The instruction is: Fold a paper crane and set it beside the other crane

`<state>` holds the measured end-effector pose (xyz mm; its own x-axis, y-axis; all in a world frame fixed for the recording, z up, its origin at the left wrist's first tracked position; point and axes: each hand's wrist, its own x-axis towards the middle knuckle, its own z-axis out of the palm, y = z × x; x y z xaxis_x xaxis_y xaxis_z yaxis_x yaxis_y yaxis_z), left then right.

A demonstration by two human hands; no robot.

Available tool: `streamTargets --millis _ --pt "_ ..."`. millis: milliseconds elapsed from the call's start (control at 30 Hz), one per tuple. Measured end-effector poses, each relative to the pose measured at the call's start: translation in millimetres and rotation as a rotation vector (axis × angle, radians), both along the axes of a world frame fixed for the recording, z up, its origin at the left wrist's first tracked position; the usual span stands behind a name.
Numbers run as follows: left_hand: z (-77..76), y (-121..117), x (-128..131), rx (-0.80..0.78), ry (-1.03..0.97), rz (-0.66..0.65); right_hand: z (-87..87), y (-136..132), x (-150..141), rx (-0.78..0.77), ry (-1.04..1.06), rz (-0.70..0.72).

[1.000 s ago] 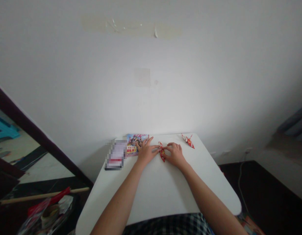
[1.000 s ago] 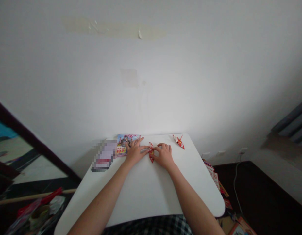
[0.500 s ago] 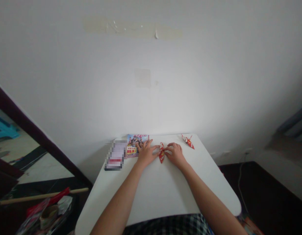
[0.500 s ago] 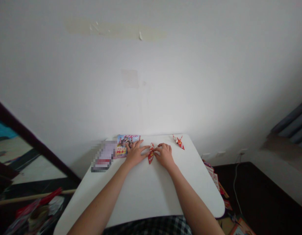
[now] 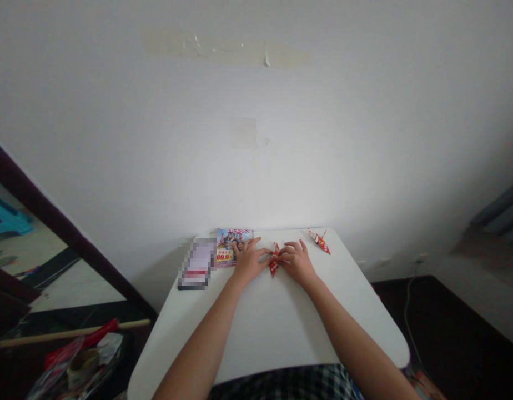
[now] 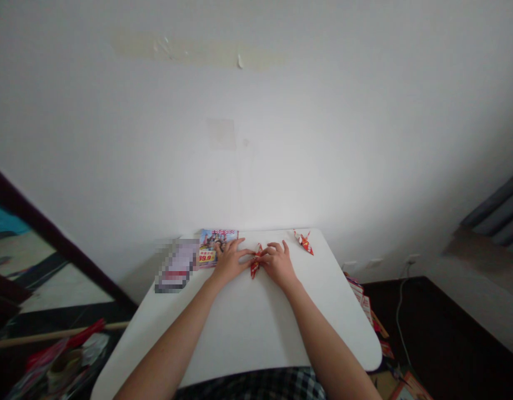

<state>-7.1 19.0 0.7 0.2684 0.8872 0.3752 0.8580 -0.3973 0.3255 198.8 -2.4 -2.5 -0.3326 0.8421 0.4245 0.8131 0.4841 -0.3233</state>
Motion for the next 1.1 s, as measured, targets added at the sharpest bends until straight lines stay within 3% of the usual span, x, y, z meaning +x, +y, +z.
streamTargets --millis 467,800,1100 --pt "1.5 6 -7 -0.078 -0.047 -0.092 -3.5 1 -1 -0.083 0.084 -0.057" --pt "7.5 1 -7 -0.098 0.001 -0.075 -5.6 2 -8 -0.2 0.205 -0.153" --pt "7.3 0 3 -0.087 -0.006 -0.04 -7.9 6 -15 -0.209 0.199 -0.224"
